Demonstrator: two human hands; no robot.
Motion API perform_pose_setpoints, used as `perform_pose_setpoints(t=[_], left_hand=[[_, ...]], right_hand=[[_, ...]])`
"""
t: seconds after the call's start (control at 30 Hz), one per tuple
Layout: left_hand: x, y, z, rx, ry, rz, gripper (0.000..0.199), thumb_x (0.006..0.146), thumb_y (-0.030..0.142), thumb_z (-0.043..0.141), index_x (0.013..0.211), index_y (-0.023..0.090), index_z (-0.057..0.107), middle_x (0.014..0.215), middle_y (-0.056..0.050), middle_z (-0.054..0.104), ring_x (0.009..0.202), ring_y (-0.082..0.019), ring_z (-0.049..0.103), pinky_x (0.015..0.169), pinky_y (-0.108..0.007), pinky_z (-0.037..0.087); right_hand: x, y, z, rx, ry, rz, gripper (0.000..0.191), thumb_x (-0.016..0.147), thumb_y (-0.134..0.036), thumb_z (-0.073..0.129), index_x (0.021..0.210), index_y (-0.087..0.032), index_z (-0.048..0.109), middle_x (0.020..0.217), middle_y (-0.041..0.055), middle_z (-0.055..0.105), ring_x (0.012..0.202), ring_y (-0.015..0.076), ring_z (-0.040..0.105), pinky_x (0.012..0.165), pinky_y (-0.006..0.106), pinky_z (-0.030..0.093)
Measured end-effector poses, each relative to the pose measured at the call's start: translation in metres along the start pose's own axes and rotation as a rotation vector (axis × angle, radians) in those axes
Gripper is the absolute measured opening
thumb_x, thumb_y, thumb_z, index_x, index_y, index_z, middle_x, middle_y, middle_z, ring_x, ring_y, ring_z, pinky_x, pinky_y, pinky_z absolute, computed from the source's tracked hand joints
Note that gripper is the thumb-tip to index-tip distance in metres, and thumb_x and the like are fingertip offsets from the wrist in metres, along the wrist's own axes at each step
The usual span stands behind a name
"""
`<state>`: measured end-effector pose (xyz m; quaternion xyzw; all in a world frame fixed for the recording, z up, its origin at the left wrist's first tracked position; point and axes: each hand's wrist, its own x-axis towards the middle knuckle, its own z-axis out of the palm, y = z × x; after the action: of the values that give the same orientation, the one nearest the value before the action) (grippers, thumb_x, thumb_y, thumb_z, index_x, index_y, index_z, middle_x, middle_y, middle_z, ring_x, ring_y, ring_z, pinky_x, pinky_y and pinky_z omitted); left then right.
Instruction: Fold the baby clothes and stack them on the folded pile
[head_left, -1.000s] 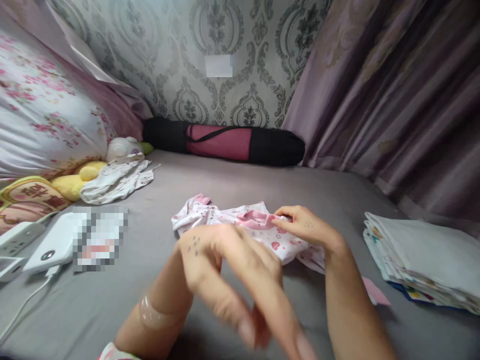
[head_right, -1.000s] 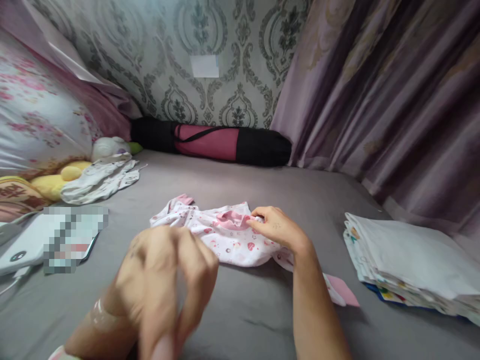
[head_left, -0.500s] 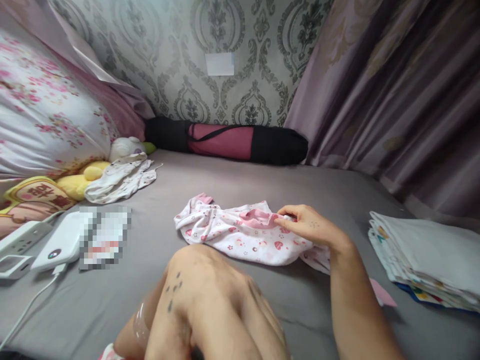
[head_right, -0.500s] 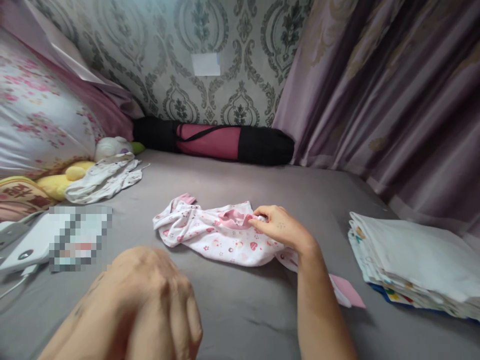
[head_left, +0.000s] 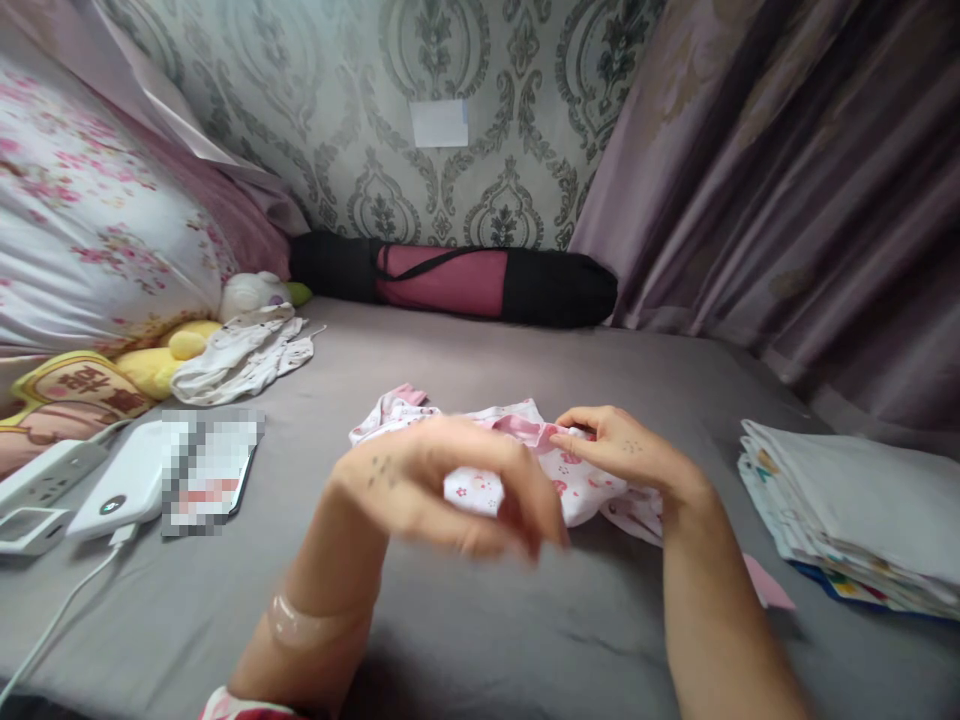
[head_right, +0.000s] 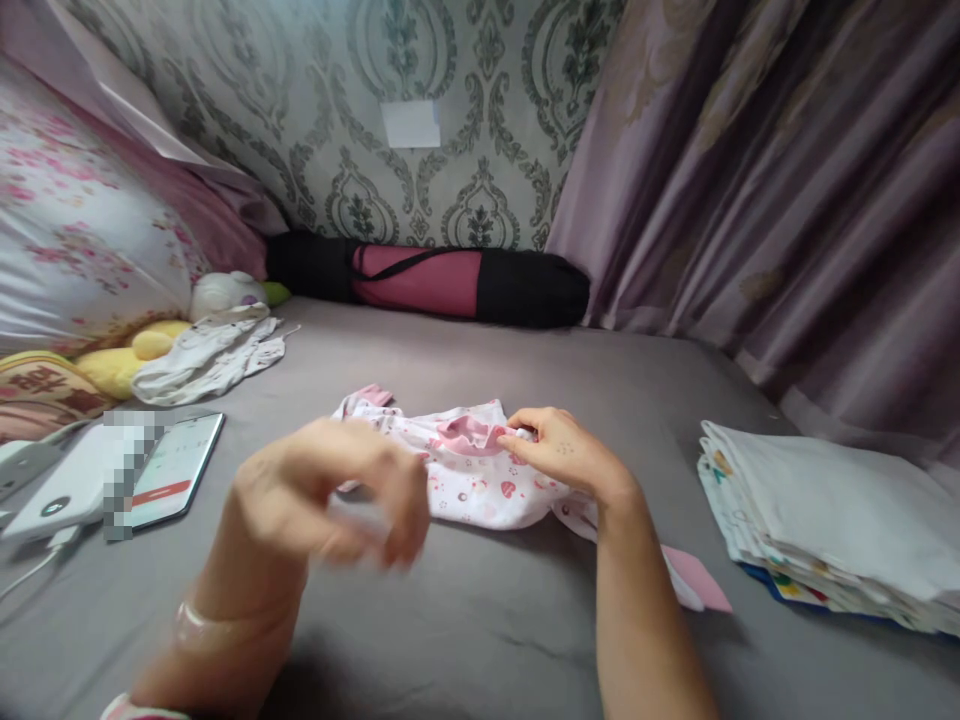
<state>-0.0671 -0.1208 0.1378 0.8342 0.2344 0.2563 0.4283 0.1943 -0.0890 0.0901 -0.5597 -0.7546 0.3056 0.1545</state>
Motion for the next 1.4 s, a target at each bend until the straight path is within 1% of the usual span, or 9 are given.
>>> perform_pose_setpoints(t=[0.17, 0.23, 0.33, 0.63, 0.83, 0.93, 1.1, 1.2, 1.4], left_hand=[[0.026, -0.07, -0.023, 0.228, 0.137, -0.233, 0.024, 0.085, 0.039, 0.056, 0.088, 0.018, 0.068, 0.082, -0.003, 0.068, 0.075, -0.014, 0.06, 0.067, -0.024, 0.048], [0.03, -0.096, -0.027, 0.28, 0.06, -0.317, 0.021, 0.082, 0.036, 0.059, 0.09, 0.019, 0.069, 0.087, -0.003, 0.07, 0.08, -0.015, 0.061, 0.069, -0.023, 0.047], [0.031, -0.115, -0.025, 0.237, -0.026, -0.344, 0.025, 0.08, 0.038, 0.062, 0.096, 0.02, 0.069, 0.093, -0.003, 0.071, 0.086, -0.016, 0.062, 0.072, -0.023, 0.045], [0.038, -0.132, -0.01, 0.11, -0.046, -0.361, 0.028, 0.078, 0.043, 0.064, 0.088, 0.018, 0.07, 0.084, -0.003, 0.069, 0.077, -0.016, 0.059, 0.068, -0.025, 0.041], [0.028, -0.121, -0.018, -0.11, 0.193, -0.448, 0.031, 0.084, 0.049, 0.056, 0.086, 0.018, 0.061, 0.069, 0.002, 0.055, 0.061, -0.011, 0.047, 0.054, -0.023, 0.033], [0.028, -0.121, -0.02, -0.116, 0.232, -0.416, 0.031, 0.086, 0.05, 0.053, 0.088, 0.019, 0.059, 0.069, 0.002, 0.05, 0.062, -0.011, 0.043, 0.053, -0.023, 0.031], [0.031, -0.128, -0.019, -0.053, 0.18, -0.395, 0.035, 0.086, 0.054, 0.051, 0.089, 0.02, 0.059, 0.071, 0.003, 0.051, 0.066, -0.011, 0.045, 0.057, -0.022, 0.033], [0.026, -0.125, -0.024, -0.034, 0.077, -0.421, 0.039, 0.082, 0.057, 0.057, 0.09, 0.019, 0.063, 0.076, 0.002, 0.057, 0.071, -0.012, 0.048, 0.061, -0.022, 0.036], [0.009, -0.115, -0.043, -0.008, -0.052, -0.441, 0.043, 0.073, 0.057, 0.068, 0.088, 0.017, 0.068, 0.076, 0.001, 0.061, 0.071, -0.013, 0.051, 0.06, -0.021, 0.036]], right_hand=[[-0.001, 0.0, -0.001, -0.004, 0.018, -0.014, 0.032, 0.085, -0.047, 0.056, 0.092, -0.021, 0.073, 0.079, 0.0016, 0.07, 0.072, 0.0172, 0.061, 0.062, 0.025, 0.043], [-0.001, 0.0, -0.001, 0.008, 0.026, -0.021, 0.034, 0.084, -0.049, 0.057, 0.091, -0.02, 0.074, 0.077, 0.002, 0.07, 0.071, 0.0175, 0.06, 0.062, 0.025, 0.043], [-0.001, 0.0, -0.002, 0.034, 0.03, -0.021, 0.035, 0.082, -0.05, 0.058, 0.091, -0.02, 0.074, 0.075, 0.0027, 0.069, 0.071, 0.0181, 0.06, 0.062, 0.025, 0.044], [0.0, 0.003, -0.001, 0.05, 0.03, -0.002, 0.034, 0.083, -0.049, 0.058, 0.092, -0.021, 0.074, 0.08, 0.0023, 0.07, 0.072, 0.0171, 0.059, 0.064, 0.025, 0.043], [0.001, 0.006, -0.002, 0.097, 0.037, 0.016, 0.035, 0.084, -0.051, 0.056, 0.094, -0.021, 0.072, 0.077, 0.0005, 0.066, 0.064, 0.0137, 0.053, 0.055, 0.024, 0.037], [0.003, 0.008, 0.0, 0.12, 0.044, 0.0, 0.038, 0.086, -0.054, 0.053, 0.092, -0.021, 0.071, 0.077, -0.0003, 0.063, 0.064, 0.0126, 0.049, 0.055, 0.024, 0.035], [0.007, 0.012, 0.003, 0.126, 0.064, 0.015, 0.045, 0.087, -0.06, 0.049, 0.078, -0.019, 0.065, 0.068, -0.002, 0.053, 0.06, 0.0119, 0.043, 0.055, 0.024, 0.031], [0.009, 0.015, 0.004, 0.169, 0.086, 0.029, 0.048, 0.085, -0.062, 0.049, 0.072, -0.018, 0.061, 0.066, -0.0027, 0.051, 0.06, 0.0114, 0.041, 0.055, 0.024, 0.03], [0.007, 0.015, 0.006, 0.265, 0.061, -0.015, 0.049, 0.082, -0.063, 0.052, 0.074, -0.017, 0.063, 0.066, -0.0032, 0.052, 0.061, 0.0109, 0.044, 0.056, 0.024, 0.031]])
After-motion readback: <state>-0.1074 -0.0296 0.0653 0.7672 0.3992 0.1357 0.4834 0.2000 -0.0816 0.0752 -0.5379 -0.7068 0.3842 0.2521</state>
